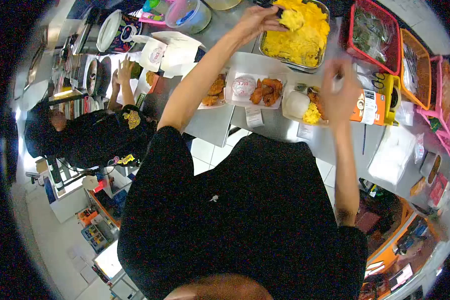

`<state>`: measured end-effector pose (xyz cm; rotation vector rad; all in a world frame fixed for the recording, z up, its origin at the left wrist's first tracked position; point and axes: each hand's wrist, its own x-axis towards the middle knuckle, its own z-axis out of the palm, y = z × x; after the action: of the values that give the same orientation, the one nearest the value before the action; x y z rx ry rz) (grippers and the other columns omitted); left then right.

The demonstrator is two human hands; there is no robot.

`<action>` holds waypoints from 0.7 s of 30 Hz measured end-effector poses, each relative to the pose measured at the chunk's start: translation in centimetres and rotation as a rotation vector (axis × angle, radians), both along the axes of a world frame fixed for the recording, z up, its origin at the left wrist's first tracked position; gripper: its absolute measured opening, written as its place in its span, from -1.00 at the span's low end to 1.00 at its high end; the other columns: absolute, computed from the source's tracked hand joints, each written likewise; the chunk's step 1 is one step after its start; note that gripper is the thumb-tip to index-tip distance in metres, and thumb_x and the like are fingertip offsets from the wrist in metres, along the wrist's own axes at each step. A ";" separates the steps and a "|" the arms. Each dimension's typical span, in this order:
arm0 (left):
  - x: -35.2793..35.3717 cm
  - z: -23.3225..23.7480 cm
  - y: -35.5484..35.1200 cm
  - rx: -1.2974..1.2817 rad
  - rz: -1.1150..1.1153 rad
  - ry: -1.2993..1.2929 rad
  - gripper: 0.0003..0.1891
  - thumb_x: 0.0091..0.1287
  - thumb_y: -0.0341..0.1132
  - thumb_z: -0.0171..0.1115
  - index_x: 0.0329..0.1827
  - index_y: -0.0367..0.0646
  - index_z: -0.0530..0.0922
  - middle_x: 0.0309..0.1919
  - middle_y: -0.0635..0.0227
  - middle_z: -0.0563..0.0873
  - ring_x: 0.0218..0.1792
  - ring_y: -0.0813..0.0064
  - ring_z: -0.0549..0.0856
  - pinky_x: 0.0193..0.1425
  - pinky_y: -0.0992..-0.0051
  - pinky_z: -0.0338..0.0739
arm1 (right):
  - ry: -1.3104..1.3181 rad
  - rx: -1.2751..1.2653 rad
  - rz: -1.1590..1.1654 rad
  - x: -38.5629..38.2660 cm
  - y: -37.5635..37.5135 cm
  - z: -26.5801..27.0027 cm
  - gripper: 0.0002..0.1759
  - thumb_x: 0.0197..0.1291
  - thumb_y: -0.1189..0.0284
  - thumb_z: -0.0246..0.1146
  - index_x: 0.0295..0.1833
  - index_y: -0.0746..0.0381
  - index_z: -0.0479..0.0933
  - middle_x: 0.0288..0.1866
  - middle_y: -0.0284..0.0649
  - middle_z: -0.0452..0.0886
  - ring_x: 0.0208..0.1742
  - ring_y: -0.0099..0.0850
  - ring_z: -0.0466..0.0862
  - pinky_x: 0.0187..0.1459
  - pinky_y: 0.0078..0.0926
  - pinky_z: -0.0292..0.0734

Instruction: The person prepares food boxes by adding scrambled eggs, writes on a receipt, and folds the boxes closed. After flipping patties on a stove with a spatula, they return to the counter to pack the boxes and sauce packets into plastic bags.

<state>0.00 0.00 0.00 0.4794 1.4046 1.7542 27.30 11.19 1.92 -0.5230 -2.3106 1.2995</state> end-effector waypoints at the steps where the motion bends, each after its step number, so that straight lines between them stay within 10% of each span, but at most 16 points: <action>1: 0.8 0.6 -0.4 0.087 0.086 -0.037 -0.59 0.47 -0.27 0.16 0.23 -0.40 0.44 0.06 -0.11 0.63 0.05 0.08 0.71 0.12 0.21 0.70 | -0.014 0.007 0.007 0.3 0.3 0.2 -0.94 0.24 0.52 0.27 -0.23 0.28 0.56 -0.35 -0.12 0.66 -0.41 -0.35 0.65 -0.27 -0.38 0.59; 5: 2.9 4.3 -5.9 0.221 0.314 0.000 -0.65 0.50 -0.28 0.09 0.14 -0.44 0.50 -0.05 -0.07 0.69 -0.02 0.12 0.74 0.09 0.21 0.72 | -0.120 0.194 0.789 3.0 -7.5 -6.5 -0.74 0.19 0.50 0.26 0.01 0.28 0.55 0.12 -0.12 0.62 0.12 -0.16 0.61 0.09 -0.28 0.55; 11: 9.5 3.1 -11.5 0.187 0.543 -0.137 -0.56 0.52 -0.20 0.07 0.25 -0.42 0.40 0.09 -0.10 0.62 0.08 0.09 0.69 0.22 0.10 0.63 | -0.294 0.521 0.984 4.5 -9.6 -15.2 -0.48 0.28 0.33 0.18 0.32 0.28 0.38 0.50 -0.12 0.25 0.50 -0.12 0.23 0.46 -0.11 0.22; 15: 14.7 1.5 -13.5 0.183 0.746 -0.247 -0.59 0.53 -0.25 0.07 0.23 -0.46 0.39 -0.18 0.09 0.69 -0.11 0.19 0.75 0.10 0.14 0.70 | -0.335 0.599 0.993 4.7 -9.7 -14.3 -0.44 0.28 0.32 0.18 0.37 0.25 0.35 0.52 -0.14 0.22 0.52 -0.14 0.22 0.45 0.04 0.19; 21: 20.0 -4.7 -15.1 -0.013 0.878 -0.144 -0.62 0.49 -0.26 0.15 0.20 -0.40 0.48 -0.04 0.02 0.70 -0.05 0.22 0.74 0.04 0.22 0.71 | -0.408 0.624 0.929 5.6 -9.9 -13.6 -0.35 0.30 0.25 0.16 0.47 0.18 0.25 0.55 -0.20 0.18 0.55 -0.18 0.16 0.48 0.10 0.12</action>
<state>19.97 -15.13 -4.66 -0.3399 1.6416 2.3821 32.88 1.28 -11.70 0.6259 -3.2708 0.6947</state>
